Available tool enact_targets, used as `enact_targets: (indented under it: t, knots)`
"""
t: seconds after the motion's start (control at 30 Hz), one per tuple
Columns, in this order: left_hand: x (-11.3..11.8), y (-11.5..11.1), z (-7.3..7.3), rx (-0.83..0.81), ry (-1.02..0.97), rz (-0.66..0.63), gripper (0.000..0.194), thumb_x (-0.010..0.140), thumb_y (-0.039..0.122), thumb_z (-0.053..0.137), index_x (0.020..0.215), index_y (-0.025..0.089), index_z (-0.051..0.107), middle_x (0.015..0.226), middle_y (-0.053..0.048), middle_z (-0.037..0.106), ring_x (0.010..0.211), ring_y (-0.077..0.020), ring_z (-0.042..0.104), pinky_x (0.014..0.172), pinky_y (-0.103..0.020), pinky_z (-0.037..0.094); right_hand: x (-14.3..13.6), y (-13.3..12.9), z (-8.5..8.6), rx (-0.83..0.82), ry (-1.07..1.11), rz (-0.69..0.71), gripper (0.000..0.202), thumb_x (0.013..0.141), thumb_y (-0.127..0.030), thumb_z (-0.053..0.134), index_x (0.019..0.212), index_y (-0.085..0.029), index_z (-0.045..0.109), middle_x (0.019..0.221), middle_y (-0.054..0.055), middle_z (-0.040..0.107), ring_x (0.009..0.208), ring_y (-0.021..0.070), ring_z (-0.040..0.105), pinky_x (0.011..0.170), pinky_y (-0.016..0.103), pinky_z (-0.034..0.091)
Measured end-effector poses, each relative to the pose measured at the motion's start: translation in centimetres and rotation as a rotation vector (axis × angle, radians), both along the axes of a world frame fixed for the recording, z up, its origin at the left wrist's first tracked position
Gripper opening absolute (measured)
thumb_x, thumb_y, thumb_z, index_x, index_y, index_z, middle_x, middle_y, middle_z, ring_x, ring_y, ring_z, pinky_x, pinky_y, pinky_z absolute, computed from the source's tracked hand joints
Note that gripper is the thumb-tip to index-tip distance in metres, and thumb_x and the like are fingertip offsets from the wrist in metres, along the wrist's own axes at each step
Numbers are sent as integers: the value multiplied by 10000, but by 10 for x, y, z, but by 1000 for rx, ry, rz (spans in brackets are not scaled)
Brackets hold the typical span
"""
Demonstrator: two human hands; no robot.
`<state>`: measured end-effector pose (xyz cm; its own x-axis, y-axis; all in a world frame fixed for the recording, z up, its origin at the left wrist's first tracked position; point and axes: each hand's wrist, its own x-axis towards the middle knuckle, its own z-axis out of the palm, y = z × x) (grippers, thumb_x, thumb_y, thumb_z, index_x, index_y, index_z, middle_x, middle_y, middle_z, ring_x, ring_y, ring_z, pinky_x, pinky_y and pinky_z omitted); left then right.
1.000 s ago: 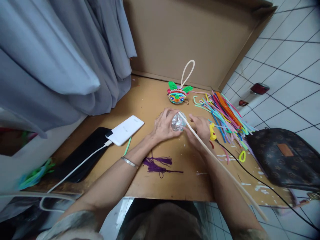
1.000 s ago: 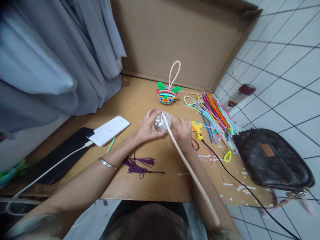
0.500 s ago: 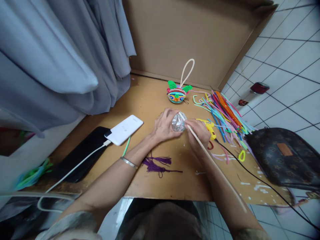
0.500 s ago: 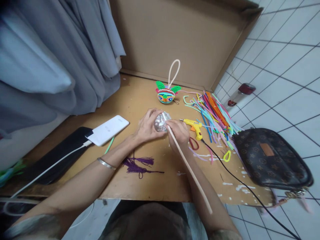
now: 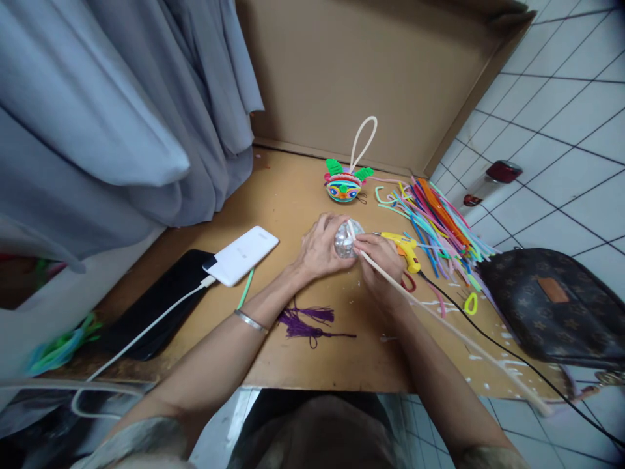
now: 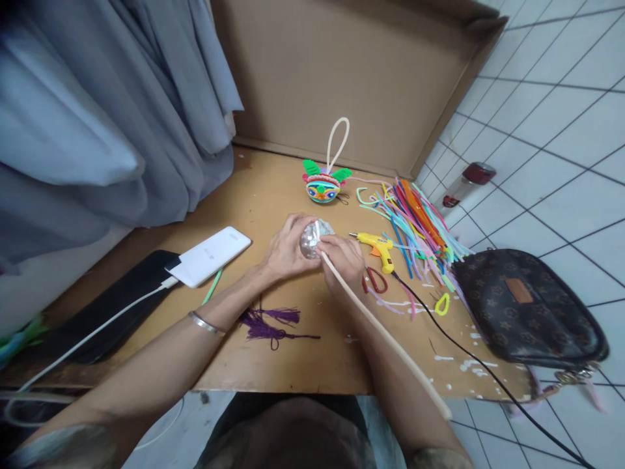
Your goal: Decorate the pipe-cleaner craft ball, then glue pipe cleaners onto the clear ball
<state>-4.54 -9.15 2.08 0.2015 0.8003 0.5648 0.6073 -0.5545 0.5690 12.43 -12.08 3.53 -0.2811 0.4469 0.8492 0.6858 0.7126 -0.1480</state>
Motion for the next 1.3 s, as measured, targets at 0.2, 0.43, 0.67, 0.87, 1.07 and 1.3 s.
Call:
enact_targets:
  t: [0.2, 0.43, 0.67, 0.87, 1.07, 1.3]
  knots:
    - [0, 1, -2, 8, -28, -9, 748, 670, 430, 738, 1350, 209, 518, 1324, -129, 555, 1216, -295, 610, 1006, -423, 557, -1, 1, -2, 47, 20, 53, 186, 965, -202, 546, 953, -233, 729, 997, 78, 792, 942, 194, 742, 848, 354, 540]
    - [1, -2, -1, -24, -52, -16, 728, 683, 424, 750, 1342, 224, 512, 1331, -123, 551, 1227, -295, 603, 1010, -433, 554, -3, 2, -5, 88, 38, 52, 181, 966, -189, 553, 945, -231, 728, 993, 71, 790, 946, 190, 740, 855, 346, 540]
    - [3, -4, -2, -52, -77, -9, 744, 658, 402, 764, 1336, 230, 513, 1319, -110, 552, 1192, -292, 621, 995, -429, 565, -4, 4, -11, 152, 68, 85, 149, 941, -148, 600, 1001, -225, 712, 1010, 74, 783, 972, 198, 739, 862, 346, 560]
    - [7, -5, -1, -101, -135, -19, 727, 643, 347, 742, 1324, 210, 525, 1311, -118, 566, 1186, -302, 629, 1003, -443, 562, -5, 5, -14, 150, 95, 109, 142, 931, -145, 619, 1011, -220, 709, 1020, 88, 773, 986, 212, 728, 887, 371, 577]
    - [10, -5, 0, -156, -166, 26, 713, 627, 343, 756, 1292, 201, 540, 1295, -119, 593, 1167, -296, 635, 1025, -462, 549, -3, 1, -7, -37, 166, 125, 170, 968, -206, 570, 982, -231, 738, 1019, 80, 769, 956, 207, 726, 866, 381, 589]
    - [9, -1, 1, -257, -201, 41, 797, 555, 330, 823, 1292, 207, 547, 1276, -111, 596, 1163, -309, 635, 1037, -496, 537, -3, 1, 3, -220, 336, 177, 202, 980, -249, 575, 1013, -246, 774, 1022, 54, 780, 985, 198, 727, 907, 378, 593]
